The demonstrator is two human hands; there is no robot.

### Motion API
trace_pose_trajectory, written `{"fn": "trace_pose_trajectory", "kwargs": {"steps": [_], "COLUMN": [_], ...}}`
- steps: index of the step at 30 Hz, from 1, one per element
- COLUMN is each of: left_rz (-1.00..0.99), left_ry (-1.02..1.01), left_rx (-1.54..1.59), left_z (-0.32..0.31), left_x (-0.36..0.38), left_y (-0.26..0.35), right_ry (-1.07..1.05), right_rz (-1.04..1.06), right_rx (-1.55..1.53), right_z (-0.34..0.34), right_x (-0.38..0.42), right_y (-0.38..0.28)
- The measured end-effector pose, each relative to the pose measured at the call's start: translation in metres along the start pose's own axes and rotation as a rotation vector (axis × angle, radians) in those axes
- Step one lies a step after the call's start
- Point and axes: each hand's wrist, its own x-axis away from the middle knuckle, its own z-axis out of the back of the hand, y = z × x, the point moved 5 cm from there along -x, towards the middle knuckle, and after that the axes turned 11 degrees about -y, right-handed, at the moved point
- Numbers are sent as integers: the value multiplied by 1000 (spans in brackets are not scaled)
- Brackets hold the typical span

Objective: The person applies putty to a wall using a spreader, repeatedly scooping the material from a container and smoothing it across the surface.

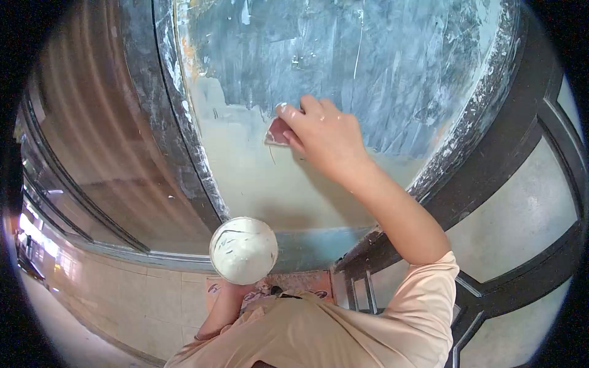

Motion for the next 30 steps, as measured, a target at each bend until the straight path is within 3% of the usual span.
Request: {"fn": "trace_pose_trajectory", "kwargs": {"steps": [5, 10, 12, 13, 15, 20, 22, 24, 25, 27, 28, 30], "left_rz": [37, 43, 6, 4, 16, 12, 11, -183, -185, 51, 56, -26], "left_ry": [-59, -64, 71, 71, -77, -39, -40, -223, -222, -112, -110, -118], "left_rx": [-64, -49, -382, -382, 1, -109, -118, -1234, -1235, -26, -26, -1279], "left_z": [-8, -13, -21, -19, -19, -13, -7, -15, -17, -8, -3, -4], "left_x": [-2, -2, 0, -1, -3, -2, -1, 1, 0, 0, 1, -1], "left_y": [1, 0, 6, 7, 4, 6, 6, 12, 15, 8, 8, 18], "right_ry": [235, 83, 137, 157, 187, 90, 154, 214, 218, 170, 123, 110], "right_rz": [-74, -4, -28, -84, -79, 17, 10, -71, -35, 24, 82, 72], "right_rx": [-33, 6, 8, -9, -21, 71, 59, 3, -1, 39, 80, 97], "right_z": [38, 16, 20, 33, 46, 24, 38, 55, 57, 37, 27, 31], "right_x": [-10, -11, -18, -19, -21, -24, -27, -28, -27, -27, -27, -31], "right_y": [12, -3, 5, 9, 10, -5, 3, 10, 6, -4, -9, -6]}}
